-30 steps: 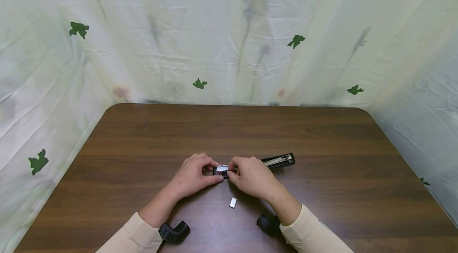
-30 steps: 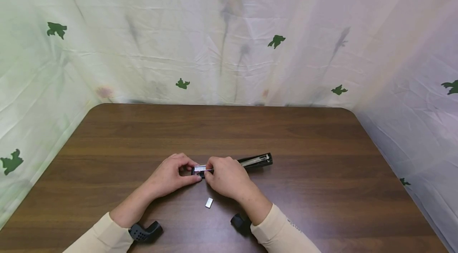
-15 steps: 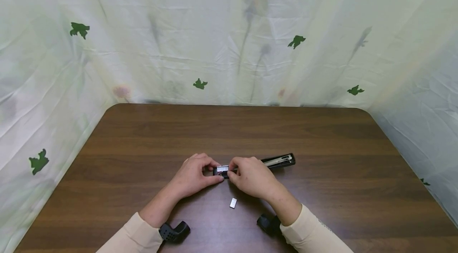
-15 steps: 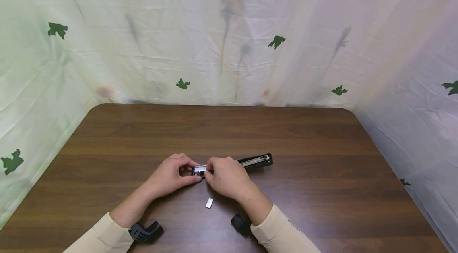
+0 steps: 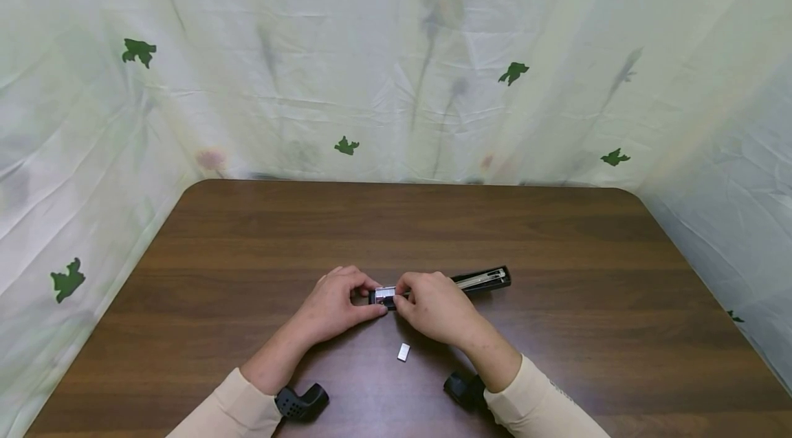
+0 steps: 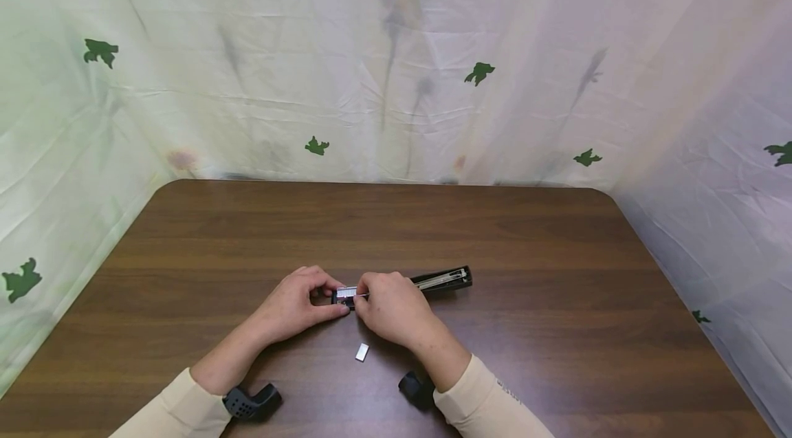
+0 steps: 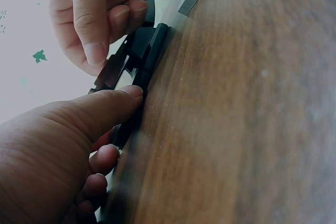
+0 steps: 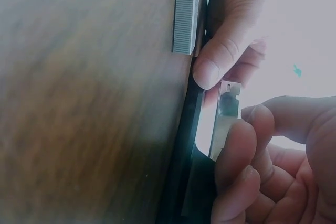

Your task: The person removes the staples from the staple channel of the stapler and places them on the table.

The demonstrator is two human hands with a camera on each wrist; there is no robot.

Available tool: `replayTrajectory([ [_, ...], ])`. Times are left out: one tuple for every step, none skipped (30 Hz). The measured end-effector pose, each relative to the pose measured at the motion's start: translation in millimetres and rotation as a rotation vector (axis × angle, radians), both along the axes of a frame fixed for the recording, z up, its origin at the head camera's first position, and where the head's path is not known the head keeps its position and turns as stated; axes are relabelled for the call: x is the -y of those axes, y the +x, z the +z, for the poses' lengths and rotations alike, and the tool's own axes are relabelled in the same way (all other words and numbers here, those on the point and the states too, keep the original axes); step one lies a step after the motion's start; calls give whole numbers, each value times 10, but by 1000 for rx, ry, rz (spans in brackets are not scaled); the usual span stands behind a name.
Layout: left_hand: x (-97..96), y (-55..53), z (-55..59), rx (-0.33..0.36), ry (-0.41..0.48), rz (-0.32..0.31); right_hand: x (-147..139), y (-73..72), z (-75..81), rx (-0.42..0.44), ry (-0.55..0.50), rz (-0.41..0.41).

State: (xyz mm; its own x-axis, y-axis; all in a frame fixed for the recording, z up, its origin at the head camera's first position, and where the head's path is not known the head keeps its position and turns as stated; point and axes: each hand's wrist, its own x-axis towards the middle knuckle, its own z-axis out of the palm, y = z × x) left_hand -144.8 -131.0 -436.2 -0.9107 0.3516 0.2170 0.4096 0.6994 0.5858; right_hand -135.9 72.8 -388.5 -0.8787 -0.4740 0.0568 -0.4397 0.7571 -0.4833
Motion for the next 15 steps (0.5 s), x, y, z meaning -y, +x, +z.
replayTrajectory([
  [-1,1,1,0,0,1,0,0,0,-7,-1,-2],
  [-2,2,2,-1,0,1,-1,1,2,-10,-1,-4],
  [-2,3,2,-1,0,1,-2,1,2,-14,-3,-6],
  [-3,4,2,-1,1,2,-2,1,3,-17,-4,-8],
  [-3,5,2,-1,1,2,-3,1,3,-19,-5,-8],
  [-4,5,2,0,1,1,-3,1,3,-19,-6,-8],
  [-4,7,2,0,0,2,-4,2,3,-17,-8,-9],
  [-4,8,2,-1,0,1,-4,2,3,-16,-10,-9],
  [-4,8,2,-1,0,0,-4,2,3,-14,-12,-9],
  [-4,9,4,-2,1,0,-4,2,2,-13,-14,-10],
  [-4,9,4,-3,2,0,-4,2,2,-12,-17,-11],
  [-3,9,4,-5,3,0,-4,1,2,-12,-19,-11],
  [-3,8,4,-7,6,0,-3,0,0,-12,-21,-12],
  [-4,7,4,-7,8,-1,-3,-1,-1,-12,-26,-12],
  [-3,6,3,-7,10,-1,-2,-2,-4,-11,-31,-11],
])
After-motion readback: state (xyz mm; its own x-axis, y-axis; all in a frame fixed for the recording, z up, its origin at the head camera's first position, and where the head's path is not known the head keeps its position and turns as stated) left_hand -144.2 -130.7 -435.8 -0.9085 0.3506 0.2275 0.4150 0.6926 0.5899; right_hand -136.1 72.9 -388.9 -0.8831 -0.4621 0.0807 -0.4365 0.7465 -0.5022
